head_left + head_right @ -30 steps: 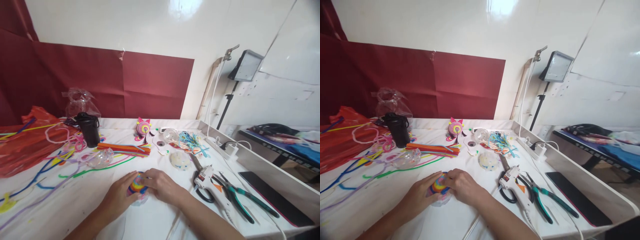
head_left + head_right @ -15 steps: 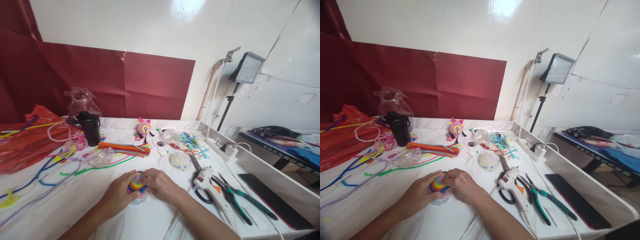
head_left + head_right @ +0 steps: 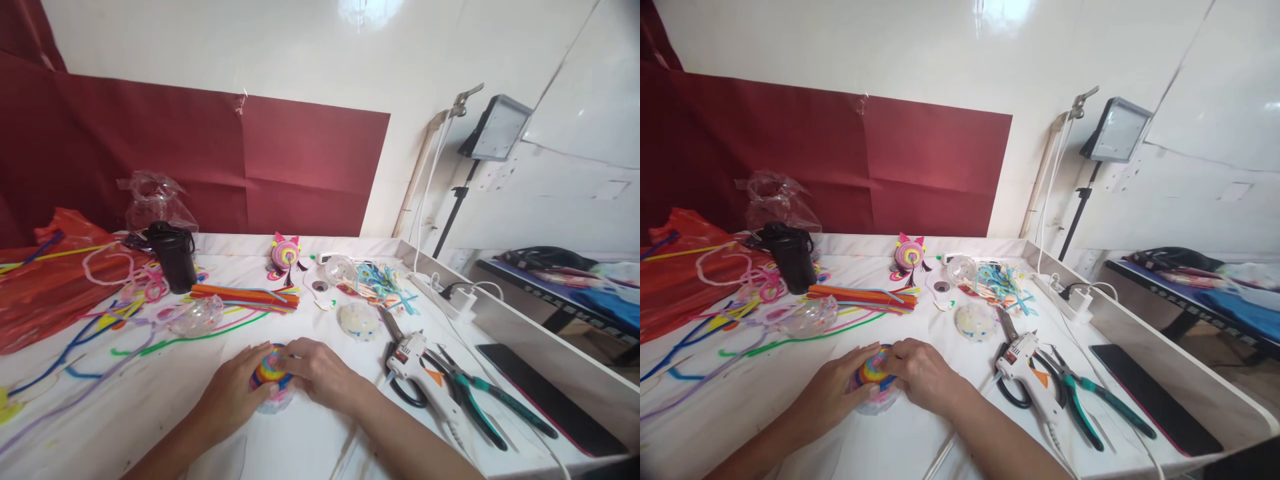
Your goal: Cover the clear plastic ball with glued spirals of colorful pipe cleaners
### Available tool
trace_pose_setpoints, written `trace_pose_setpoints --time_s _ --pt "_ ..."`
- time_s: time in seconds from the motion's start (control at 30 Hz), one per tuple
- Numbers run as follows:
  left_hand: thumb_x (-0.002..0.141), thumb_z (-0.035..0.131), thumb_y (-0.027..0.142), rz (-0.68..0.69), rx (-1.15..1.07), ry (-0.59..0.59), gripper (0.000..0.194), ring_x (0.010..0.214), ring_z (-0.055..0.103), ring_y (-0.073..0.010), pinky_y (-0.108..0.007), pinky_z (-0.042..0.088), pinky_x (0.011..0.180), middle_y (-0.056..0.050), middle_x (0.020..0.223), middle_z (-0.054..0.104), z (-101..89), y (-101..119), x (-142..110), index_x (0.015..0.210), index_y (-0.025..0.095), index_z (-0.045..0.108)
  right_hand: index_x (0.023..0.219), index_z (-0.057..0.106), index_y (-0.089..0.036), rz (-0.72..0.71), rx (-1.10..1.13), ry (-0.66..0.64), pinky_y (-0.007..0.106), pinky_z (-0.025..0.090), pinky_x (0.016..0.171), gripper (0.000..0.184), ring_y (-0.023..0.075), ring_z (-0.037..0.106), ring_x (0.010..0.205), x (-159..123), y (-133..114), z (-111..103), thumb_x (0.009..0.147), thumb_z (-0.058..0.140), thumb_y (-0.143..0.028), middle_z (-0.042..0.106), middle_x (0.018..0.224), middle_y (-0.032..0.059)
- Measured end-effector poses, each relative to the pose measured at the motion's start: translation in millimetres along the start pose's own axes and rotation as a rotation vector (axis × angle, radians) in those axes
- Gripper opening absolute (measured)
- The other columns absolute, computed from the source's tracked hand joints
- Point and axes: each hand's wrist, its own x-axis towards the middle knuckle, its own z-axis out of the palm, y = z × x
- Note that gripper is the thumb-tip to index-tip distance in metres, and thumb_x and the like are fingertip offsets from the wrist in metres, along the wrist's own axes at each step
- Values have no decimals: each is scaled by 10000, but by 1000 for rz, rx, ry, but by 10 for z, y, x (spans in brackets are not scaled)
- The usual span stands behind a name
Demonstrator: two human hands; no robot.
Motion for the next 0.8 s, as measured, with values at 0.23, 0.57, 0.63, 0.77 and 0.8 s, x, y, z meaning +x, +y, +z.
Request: trace_pose_setpoints --time_s 0.23,0.57,0.63,0.77,0.8 --pt "808 702 345 0 48 -37 640 1455 665 -371 -537 397 1346 -94 1534 714 -7 14 13 1433 222 755 1328 781 -215 9 6 -6 341 605 945 361 251 749 1097 5 37 13 998 686 -106 800 1271 126" --pt "811 774 539 13 -4 -46 674 1439 654 -417 -591 465 1278 -82 1554 713 -62 26 6 1423 262 717 1355 757 -204 30 158 10 383 612 1026 408 275 757 1172 14 66 -127 957 811 -130 780 1277 150" --pt "800 781 596 12 -22 -54 754 1431 655 -422 -583 508 1237 -112 1563 701 -68 11 -5 1457 237 689 1359 749 -196 30 188 20 377 616 1013 425 273 759 1165 16 81 -142 945 833 -146 784 1269 147" --pt "792 780 620 16 -51 -71 827 1430 655 -424 -590 530 1210 -152 1567 689 -77 3 -7 1493 204 646 1362 744 -184 33 237 25 397 613 1030 502 286 761 1181 22 116 -176 884 866 -89 782 1295 149" --pt "792 780 622 16 -57 -74 832 1429 656 -426 -594 532 1207 -157 1571 684 -79 5 -6 1496 202 640 1365 743 -183 34 251 23 407 612 1037 519 290 762 1186 22 127 -186 872 872 -82 780 1304 152"
